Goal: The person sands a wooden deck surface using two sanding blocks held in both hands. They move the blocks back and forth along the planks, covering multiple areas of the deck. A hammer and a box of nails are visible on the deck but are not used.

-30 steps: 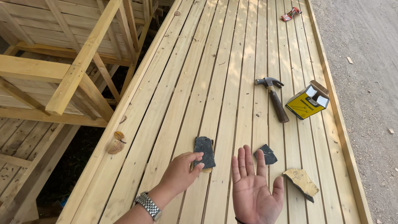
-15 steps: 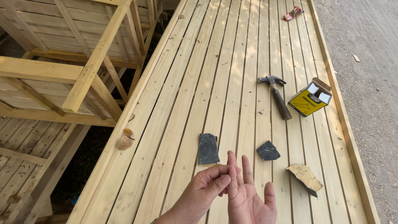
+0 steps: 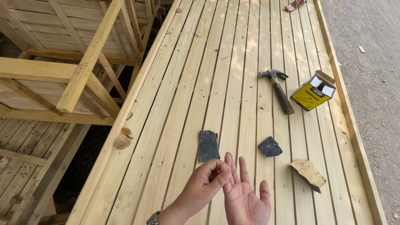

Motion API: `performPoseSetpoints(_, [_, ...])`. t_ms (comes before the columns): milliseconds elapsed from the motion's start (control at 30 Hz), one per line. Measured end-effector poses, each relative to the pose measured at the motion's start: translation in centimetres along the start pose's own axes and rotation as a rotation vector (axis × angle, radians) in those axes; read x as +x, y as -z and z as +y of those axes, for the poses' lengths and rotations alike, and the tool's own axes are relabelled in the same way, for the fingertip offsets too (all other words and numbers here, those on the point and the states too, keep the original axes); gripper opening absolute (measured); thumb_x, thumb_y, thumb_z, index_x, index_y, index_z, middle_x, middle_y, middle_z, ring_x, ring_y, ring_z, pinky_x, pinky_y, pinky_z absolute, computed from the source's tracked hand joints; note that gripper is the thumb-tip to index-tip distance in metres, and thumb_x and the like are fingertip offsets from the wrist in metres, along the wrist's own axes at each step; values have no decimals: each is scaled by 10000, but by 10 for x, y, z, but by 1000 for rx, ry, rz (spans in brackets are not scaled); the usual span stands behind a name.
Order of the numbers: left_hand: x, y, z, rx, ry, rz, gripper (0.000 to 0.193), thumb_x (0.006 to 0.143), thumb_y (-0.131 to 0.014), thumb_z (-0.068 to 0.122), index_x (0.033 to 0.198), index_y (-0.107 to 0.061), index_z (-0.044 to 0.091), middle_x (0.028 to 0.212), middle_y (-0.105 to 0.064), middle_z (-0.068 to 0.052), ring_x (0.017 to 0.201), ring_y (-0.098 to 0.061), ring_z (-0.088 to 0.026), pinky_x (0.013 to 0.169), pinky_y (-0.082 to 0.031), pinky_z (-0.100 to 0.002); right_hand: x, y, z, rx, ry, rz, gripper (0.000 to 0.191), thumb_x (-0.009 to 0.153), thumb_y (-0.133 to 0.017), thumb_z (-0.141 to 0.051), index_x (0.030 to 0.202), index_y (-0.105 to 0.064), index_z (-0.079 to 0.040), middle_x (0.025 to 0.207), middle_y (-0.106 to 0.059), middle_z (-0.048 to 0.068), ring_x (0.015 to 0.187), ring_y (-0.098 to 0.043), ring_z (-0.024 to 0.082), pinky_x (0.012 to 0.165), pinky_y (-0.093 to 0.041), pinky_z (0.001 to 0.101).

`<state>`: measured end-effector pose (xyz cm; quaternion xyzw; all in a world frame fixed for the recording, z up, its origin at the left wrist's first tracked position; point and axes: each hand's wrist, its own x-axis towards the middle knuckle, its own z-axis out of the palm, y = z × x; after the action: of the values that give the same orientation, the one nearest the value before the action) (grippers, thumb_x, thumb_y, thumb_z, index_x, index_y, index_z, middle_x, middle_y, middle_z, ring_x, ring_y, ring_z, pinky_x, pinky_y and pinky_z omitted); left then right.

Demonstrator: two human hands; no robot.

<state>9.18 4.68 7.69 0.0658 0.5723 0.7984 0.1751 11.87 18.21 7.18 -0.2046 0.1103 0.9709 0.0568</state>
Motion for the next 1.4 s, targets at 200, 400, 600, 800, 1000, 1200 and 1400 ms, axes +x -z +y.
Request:
performPoseSetpoints(200, [32, 3, -25, 519, -16, 105, 438, 1073, -450, 384, 857, -606, 35, 769, -620, -60, 663, -623, -166, 636, -530, -340, 35, 18, -39, -648, 124, 141, 569, 993, -388, -363, 1428, -441, 0, 1352, -531, 212, 1164, -575, 260, 940, -492, 419])
performPoseSetpoints(400, [101, 50, -66, 1418, -399, 59, 535, 1061, -392, 397, 1458, -491, 52, 1528, -461, -144, 1412, -425, -296, 1156, -323, -422, 89, 38, -107, -1183, 425, 168, 380, 1024, -472, -281, 1215, -614, 15, 589, -425, -20, 418, -263, 64, 366, -205, 249])
performPoseSetpoints(600, [102, 59, -116, 1671, -96, -365, 660, 1046, -279, 432, 1597, -170, 86, 1690, -86, -87, 1545, -85, -226, 1236, -51, -427, 138, 58, -152, -1426, 555, 135, 239, 989, -533, -153, 1117, -682, -17, 623, -428, -64, 472, -256, 29, 410, -181, 222])
performPoseSetpoints(800, [103, 67, -124, 1720, -108, -196, 639, 1035, -325, 347, 1603, -200, 83, 1690, -102, -108, 1548, -116, -226, 1244, -73, -411, 144, 88, -162, -2140, 981, -115, 168, 946, -602, -101, 1031, -725, -24, 676, -558, -4, 546, -459, 64, 504, -386, 225])
performPoseSetpoints(1000, [115, 62, -125, 1681, -259, -439, 625, 1023, -331, 354, 1581, -207, 101, 1674, -129, -59, 1515, -134, -202, 1211, -53, -435, 141, 92, -159, -2154, 991, -125, 161, 922, -596, -85, 1011, -710, -15, 719, -625, 52, 530, -540, 109, 519, -457, 274])
performPoseSetpoints(1200, [123, 70, -122, 1672, -263, -523, 620, 1042, -323, 359, 1595, -206, 104, 1689, -148, -50, 1542, -138, -192, 1245, -50, -421, 145, 92, -165, -2113, 910, -49, 166, 927, -588, -92, 997, -712, -8, 707, -621, 72, 504, -540, 139, 506, -449, 285])
performPoseSetpoints(1400, [129, 73, -125, 1772, -198, -383, 637, 1028, -315, 392, 1585, -192, 109, 1673, -150, -51, 1528, -139, -187, 1227, -47, -437, 141, 93, -169, -2149, 1028, -188, 165, 935, -594, -94, 998, -710, 5, 725, -599, 52, 586, -541, 141, 576, -458, 280])
